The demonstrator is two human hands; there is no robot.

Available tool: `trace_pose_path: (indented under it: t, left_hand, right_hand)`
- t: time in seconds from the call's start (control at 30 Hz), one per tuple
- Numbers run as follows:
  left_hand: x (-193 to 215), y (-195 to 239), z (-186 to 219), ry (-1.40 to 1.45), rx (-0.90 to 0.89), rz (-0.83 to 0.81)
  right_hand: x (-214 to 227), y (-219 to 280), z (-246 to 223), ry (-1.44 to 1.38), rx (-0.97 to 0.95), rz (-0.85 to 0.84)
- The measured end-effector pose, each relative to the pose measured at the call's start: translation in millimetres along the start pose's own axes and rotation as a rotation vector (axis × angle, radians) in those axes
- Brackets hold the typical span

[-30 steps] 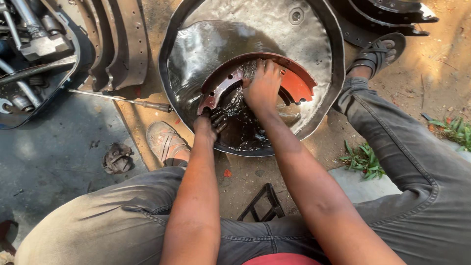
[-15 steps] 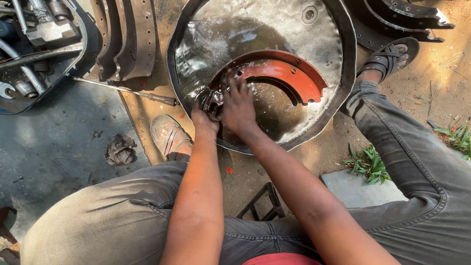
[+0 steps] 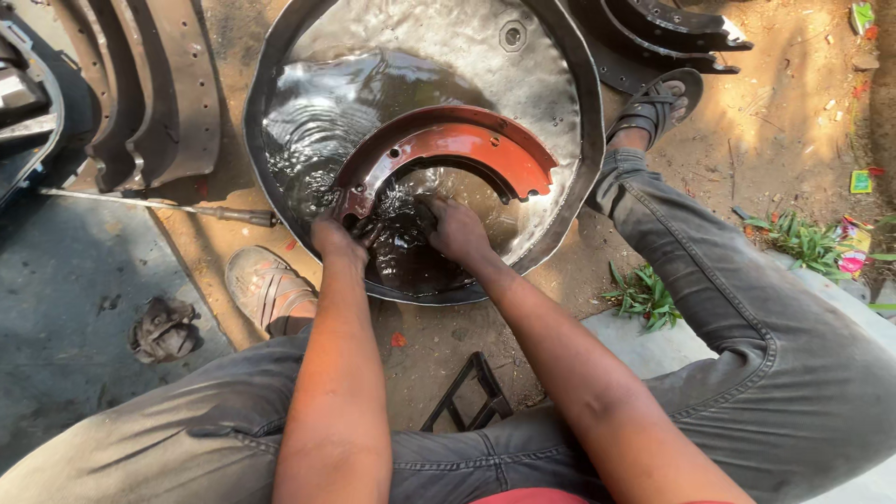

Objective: The person scrubs a red metal brake drum with a cloth inside a large metal basin filled with water. They repeatedly scrub the inner and outer surfaces of the drum, rinse it in the water, and continue cleaning other metal parts submerged in the basin.

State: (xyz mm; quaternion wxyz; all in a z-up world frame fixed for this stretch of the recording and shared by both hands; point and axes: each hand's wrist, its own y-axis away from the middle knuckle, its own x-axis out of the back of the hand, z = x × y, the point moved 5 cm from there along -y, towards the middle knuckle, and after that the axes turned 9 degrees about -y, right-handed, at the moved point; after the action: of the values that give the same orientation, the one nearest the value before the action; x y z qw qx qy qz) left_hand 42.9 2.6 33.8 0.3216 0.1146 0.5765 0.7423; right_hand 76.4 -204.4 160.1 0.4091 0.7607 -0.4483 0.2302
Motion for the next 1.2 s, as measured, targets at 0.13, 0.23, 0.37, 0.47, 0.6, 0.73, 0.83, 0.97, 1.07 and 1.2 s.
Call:
trace_pose_path:
  t: [0.13, 0.23, 0.37, 0.47, 0.6, 0.73, 0.83, 0.97, 1.07, 1.2]
  left_hand:
    - [4.2, -2.9, 0.4, -0.047, -0.035, 0.074]
    - [3.8, 1.5, -0.7, -0.039, -0.04, 0.12]
    - [4.0, -6.6, -2.4, -0.021, -0.046, 0.074]
    - [12.5, -31.7, -11.0, 0.024, -0.128, 0.134]
    - [15.5, -53.7, -13.1, 0.097, -0.218, 0.113]
    - [9.4, -36.9, -9.2, 0.104, -0.149, 0.048]
    - [6.6, -27.6, 1.4, 0.058, -0.175, 0.058]
    - [7.5, -14.0, 1.2, -0.012, -0.2, 0.111]
    - [3.6, -3.7, 2.6, -0.03, -0.112, 0.098]
    - [3.1, -6.4, 2.4, -0.049, -0.084, 0.097]
  right_hand:
    - [-37.9, 3.7, 2.9, 0.242, 0.049, -0.059]
    - [-80.8, 19.1, 19.3, 0.335, 0.227, -0.086]
    - [-78.7, 9.6, 55.4, 0.192, -0.042, -0.261]
    - [-8.8, -12.8, 14.8, -0.006, -0.093, -0.14]
    - [52.6, -16.7, -87.1, 0.017, 0.097, 0.183]
    - [23.6, -24.9, -121.8, 0.5, 0.499, 0.106]
    - [22.0, -41.0, -102.7, 0.679, 0.66, 0.1]
    - [72.8, -38.7, -47.3, 0.758, 0.456, 0.019]
    - [108.7, -17.3, -26.0, 1.011, 0.396, 0.172]
    - [110.5, 24.0, 6.2, 1.028, 0.171, 0.138]
